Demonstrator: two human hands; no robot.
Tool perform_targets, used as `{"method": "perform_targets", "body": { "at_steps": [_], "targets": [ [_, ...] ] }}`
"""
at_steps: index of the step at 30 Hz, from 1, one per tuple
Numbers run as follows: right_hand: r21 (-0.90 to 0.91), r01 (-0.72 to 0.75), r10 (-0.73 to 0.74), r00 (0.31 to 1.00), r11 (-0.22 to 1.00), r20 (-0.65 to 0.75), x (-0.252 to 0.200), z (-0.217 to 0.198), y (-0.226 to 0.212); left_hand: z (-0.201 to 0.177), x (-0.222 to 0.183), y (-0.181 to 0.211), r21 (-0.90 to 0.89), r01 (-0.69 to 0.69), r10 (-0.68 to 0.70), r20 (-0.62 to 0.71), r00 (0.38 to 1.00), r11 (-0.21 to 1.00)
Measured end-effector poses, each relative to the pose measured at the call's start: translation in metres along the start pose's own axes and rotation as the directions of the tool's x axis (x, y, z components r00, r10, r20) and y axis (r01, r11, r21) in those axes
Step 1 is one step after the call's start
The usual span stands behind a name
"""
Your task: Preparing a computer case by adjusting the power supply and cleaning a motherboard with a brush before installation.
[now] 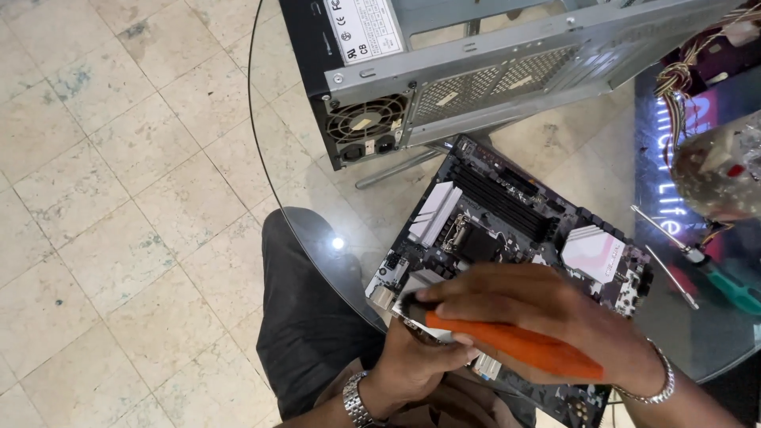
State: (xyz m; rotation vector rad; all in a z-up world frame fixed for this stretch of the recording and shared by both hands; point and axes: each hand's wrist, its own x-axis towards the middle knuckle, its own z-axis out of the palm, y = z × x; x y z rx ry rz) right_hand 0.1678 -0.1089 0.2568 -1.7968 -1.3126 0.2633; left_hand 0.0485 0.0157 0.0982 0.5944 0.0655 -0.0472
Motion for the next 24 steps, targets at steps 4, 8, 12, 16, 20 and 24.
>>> {"method": "perform_targets", "body": {
  "at_steps": [4,8,12,16,20,24],
  "targets": [
    [0.196,-0.068,0.008,0.957,0.978,0.290,0.006,-0.014,0.005,0.007,0.001,0.012,0.163,0.023,-0.022,-0.005,1.000,0.986],
    [0.339,-0.104,0.044,0.983,0.935,0.180,0.014,-0.005,0.004,0.011,0.001,0.018,0.081,0.218,-0.208,-0.111,0.972,0.973],
    [0.270,0.055,-0.152,0.922,0.961,0.355,0.004,-0.017,0.015,0.001,-0.002,0.006,0.365,0.199,-0.093,-0.286,0.954,0.909],
    [0.217,-0.055,-0.008,0.960,0.975,0.278,0.011,-0.011,0.011,0.017,0.003,0.020,0.109,-0.010,0.005,0.039,0.999,0.994],
    [0.259,-0.058,-0.051,0.917,0.964,0.395,0.002,-0.031,0.013,0.002,-0.004,0.000,0.173,0.078,-0.060,-0.107,0.992,0.982],
    [0.226,-0.138,0.105,0.983,0.964,0.152,0.007,-0.015,0.013,0.004,-0.002,0.008,0.077,0.280,-0.263,-0.182,0.948,0.957]
  ]
}}
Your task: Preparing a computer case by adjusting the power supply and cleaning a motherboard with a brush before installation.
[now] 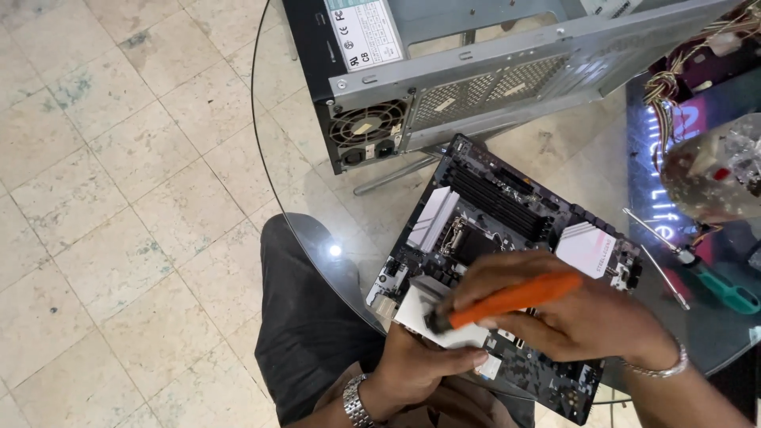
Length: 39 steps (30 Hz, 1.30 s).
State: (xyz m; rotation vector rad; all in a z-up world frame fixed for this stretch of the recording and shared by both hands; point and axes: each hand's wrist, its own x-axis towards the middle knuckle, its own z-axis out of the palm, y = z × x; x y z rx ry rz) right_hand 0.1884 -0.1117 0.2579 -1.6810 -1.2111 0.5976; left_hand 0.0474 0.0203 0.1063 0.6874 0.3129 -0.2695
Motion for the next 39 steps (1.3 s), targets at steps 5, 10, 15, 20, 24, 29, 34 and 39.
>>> {"method": "perform_targets", "body": {
  "at_steps": [5,10,15,20,24,29,34,39],
  "targets": [
    [-0.058,0.127,-0.133,0.986,0.990,-0.101,-0.006,-0.008,0.031,0.002,-0.001,-0.005,-0.036,-0.100,0.101,0.018,0.995,0.994],
    [-0.155,0.161,-0.174,0.982,0.975,-0.073,0.015,-0.024,0.044,-0.004,-0.001,-0.014,-0.036,-0.042,0.040,-0.043,0.998,0.998],
    [-0.401,0.143,-0.204,0.973,0.905,-0.113,0.018,-0.022,0.038,-0.005,-0.002,-0.017,0.049,-0.102,0.104,-0.045,0.994,0.994],
    [-0.392,0.159,-0.229,0.963,0.906,-0.139,0.013,-0.030,0.053,-0.005,-0.001,-0.016,0.008,-0.070,0.070,-0.044,0.997,0.998],
    [0.080,0.143,-0.132,0.982,0.986,-0.135,0.012,-0.006,0.034,-0.005,0.000,-0.019,0.009,-0.121,0.121,-0.037,0.992,0.993],
    [-0.395,0.143,-0.223,0.961,0.907,-0.164,0.011,-0.024,0.053,-0.011,0.003,-0.030,-0.056,-0.081,0.076,-0.089,0.993,0.995],
    [-0.140,0.128,-0.147,0.979,0.982,-0.139,0.002,-0.013,0.048,-0.011,0.001,-0.027,-0.037,-0.063,0.060,-0.092,0.994,0.997],
    [-0.366,0.042,-0.168,0.932,0.930,-0.321,-0.025,-0.026,0.033,-0.012,0.002,-0.029,-0.047,-0.086,0.081,-0.106,0.991,0.995]
  ]
}}
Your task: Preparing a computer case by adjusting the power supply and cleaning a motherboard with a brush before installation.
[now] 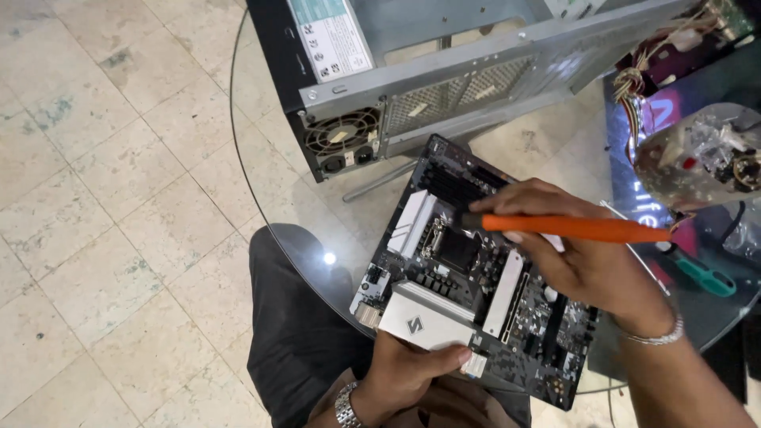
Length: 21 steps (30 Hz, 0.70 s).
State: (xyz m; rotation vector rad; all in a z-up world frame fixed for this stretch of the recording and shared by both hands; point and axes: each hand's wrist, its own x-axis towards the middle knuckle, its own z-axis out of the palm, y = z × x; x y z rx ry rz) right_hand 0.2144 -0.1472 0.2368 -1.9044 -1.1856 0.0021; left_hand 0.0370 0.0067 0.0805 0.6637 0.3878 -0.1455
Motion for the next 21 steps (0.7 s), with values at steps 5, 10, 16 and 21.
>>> {"method": "perform_targets", "body": {
  "at_steps": [5,10,16,21],
  "targets": [
    [-0.004,-0.139,0.131,0.922,0.990,0.365,-0.048,-0.026,-0.006,0.003,-0.001,0.012,0.079,-0.091,0.084,0.085,0.993,0.993],
    [0.110,-0.446,0.394,0.863,0.888,0.317,-0.069,-0.017,-0.017,-0.003,-0.001,0.003,0.016,-0.048,0.047,0.082,0.996,0.999],
    [0.105,-0.104,0.075,0.966,0.989,0.247,-0.062,-0.015,-0.016,0.000,-0.007,0.009,0.014,-0.111,0.108,0.141,0.984,0.994],
    [0.165,-0.146,0.087,0.943,0.976,0.320,-0.069,-0.015,-0.016,-0.004,-0.006,0.004,0.058,-0.136,0.131,0.077,0.988,0.989]
  ]
}}
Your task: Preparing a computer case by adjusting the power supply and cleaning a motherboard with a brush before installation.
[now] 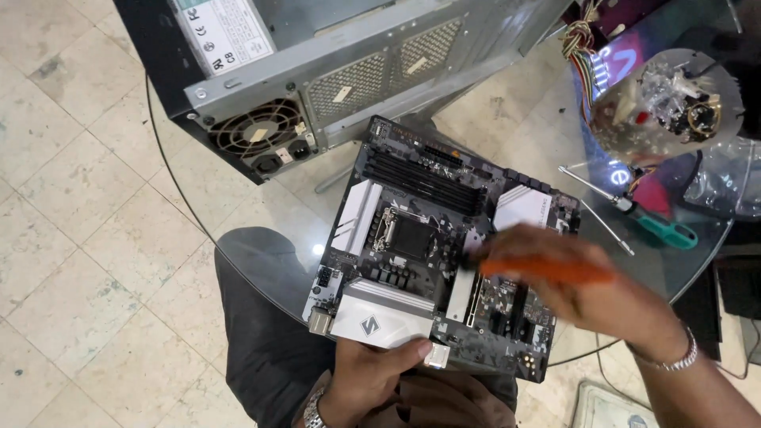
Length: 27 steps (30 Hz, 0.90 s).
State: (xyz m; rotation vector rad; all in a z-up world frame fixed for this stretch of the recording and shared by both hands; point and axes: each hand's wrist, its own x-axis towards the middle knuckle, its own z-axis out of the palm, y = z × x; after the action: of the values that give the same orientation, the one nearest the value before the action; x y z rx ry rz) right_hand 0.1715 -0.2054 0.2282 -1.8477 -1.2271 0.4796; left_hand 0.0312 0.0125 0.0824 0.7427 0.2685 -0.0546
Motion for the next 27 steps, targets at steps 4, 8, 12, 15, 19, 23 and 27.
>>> {"method": "perform_targets", "body": {
  "at_steps": [4,8,12,15,19,23,27],
  "targets": [
    [0.024,-0.045,0.047,0.996,0.999,-0.078,-0.009,0.001,0.000,0.001,0.003,0.001,-0.026,0.005,-0.005,-0.011,1.000,1.000],
    [0.058,-0.130,0.137,0.980,0.990,-0.142,-0.018,-0.010,0.019,-0.002,0.002,-0.001,0.015,0.001,0.000,-0.037,0.999,1.000],
    [0.059,0.048,-0.055,0.991,0.997,0.126,-0.016,-0.001,0.006,-0.003,0.000,-0.003,-0.025,-0.035,0.035,-0.011,0.999,0.999],
    [-0.131,-0.158,0.130,0.972,0.979,-0.196,-0.022,-0.007,0.018,-0.003,0.001,-0.004,-0.023,0.006,-0.008,-0.058,0.998,1.000],
    [-0.024,-0.104,0.101,0.990,0.994,-0.094,-0.002,-0.012,0.006,-0.001,0.001,0.000,-0.009,0.006,-0.007,-0.067,0.998,1.000],
    [-0.219,0.040,-0.113,0.936,0.975,-0.334,0.022,0.000,0.038,0.006,0.004,0.002,-0.013,-0.012,0.011,-0.010,1.000,1.000],
    [-0.105,0.113,-0.127,0.981,0.988,-0.146,0.060,0.005,0.026,0.004,0.003,0.001,-0.044,0.049,-0.053,-0.085,0.995,0.998]
  ]
}}
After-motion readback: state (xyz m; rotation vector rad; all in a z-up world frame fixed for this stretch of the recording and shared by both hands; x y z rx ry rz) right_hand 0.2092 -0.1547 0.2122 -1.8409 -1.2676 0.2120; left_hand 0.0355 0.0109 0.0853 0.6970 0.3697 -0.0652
